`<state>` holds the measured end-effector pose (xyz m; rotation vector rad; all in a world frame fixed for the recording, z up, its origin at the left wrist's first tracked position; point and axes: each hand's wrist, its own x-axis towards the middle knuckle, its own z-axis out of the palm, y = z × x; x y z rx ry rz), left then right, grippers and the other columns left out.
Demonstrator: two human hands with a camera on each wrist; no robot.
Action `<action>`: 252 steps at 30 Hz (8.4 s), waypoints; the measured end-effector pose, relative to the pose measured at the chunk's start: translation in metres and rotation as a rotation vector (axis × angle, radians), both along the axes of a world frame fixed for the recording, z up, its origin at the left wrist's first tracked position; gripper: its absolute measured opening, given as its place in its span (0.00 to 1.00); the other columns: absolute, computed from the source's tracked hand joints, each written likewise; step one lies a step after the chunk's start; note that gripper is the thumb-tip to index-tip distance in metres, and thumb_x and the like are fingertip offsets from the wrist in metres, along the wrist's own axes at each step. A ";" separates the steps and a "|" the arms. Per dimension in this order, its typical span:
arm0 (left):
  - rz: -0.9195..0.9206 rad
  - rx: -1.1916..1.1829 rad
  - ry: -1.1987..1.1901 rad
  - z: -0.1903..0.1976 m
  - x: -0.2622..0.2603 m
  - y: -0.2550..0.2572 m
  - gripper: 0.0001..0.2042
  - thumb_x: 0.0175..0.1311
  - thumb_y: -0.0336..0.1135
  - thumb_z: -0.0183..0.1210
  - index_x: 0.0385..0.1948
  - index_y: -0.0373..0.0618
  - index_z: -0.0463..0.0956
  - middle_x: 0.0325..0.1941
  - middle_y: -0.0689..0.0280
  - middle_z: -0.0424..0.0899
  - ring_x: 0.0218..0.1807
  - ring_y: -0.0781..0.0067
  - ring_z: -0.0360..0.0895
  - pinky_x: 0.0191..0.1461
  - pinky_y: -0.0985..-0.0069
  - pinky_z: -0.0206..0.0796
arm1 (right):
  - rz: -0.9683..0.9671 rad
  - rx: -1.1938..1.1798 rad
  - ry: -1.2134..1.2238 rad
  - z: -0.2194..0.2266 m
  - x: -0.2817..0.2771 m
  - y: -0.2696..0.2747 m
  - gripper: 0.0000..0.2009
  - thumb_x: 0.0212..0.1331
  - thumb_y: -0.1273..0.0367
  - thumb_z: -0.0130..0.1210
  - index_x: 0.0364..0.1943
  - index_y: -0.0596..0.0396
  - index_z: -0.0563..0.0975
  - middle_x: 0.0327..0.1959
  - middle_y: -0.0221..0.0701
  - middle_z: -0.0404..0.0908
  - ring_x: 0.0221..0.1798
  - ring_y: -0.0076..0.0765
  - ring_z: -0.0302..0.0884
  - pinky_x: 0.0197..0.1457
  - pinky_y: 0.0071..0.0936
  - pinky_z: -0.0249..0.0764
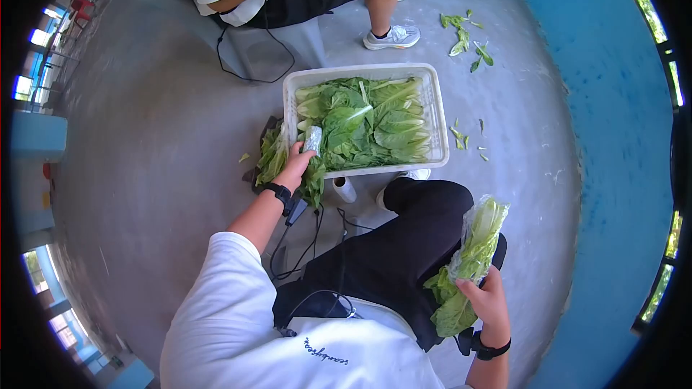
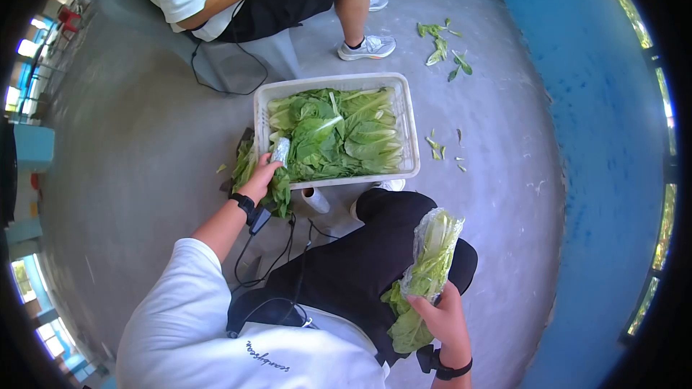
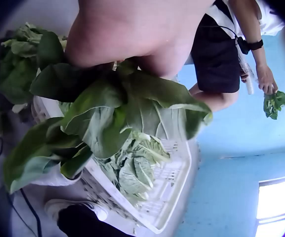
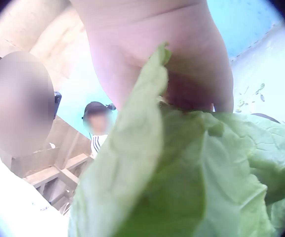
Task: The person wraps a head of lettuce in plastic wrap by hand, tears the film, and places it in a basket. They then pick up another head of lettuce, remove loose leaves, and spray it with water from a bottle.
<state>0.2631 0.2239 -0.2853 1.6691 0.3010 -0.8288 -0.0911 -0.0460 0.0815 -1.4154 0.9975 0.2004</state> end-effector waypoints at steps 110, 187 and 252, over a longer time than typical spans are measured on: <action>0.469 0.183 0.034 -0.042 -0.057 0.204 0.15 0.66 0.43 0.65 0.23 0.43 0.81 0.17 0.74 0.74 0.22 0.83 0.68 0.24 0.77 0.58 | 0.481 -0.731 0.234 0.005 -0.043 -0.031 0.07 0.64 0.76 0.55 0.40 0.63 0.84 0.45 0.39 0.87 0.50 0.44 0.84 0.59 0.32 0.75; -0.661 -0.334 -0.115 0.210 -0.059 -0.283 0.17 0.74 0.34 0.57 0.61 0.43 0.69 0.54 0.65 0.79 0.53 0.76 0.77 0.58 0.75 0.70 | -0.007 -0.696 -0.098 -0.060 -0.262 -0.084 0.07 0.53 0.77 0.65 0.36 0.56 0.84 0.38 0.36 0.86 0.45 0.46 0.83 0.51 0.38 0.78; -1.425 -0.887 -0.043 0.442 -0.271 -0.203 0.21 0.73 0.34 0.60 0.64 0.42 0.66 0.53 0.67 0.80 0.54 0.80 0.76 0.58 0.77 0.68 | -0.383 -0.599 -0.441 0.109 -0.131 0.023 0.10 0.57 0.71 0.70 0.41 0.57 0.84 0.27 0.17 0.78 0.26 0.11 0.59 0.28 0.16 0.57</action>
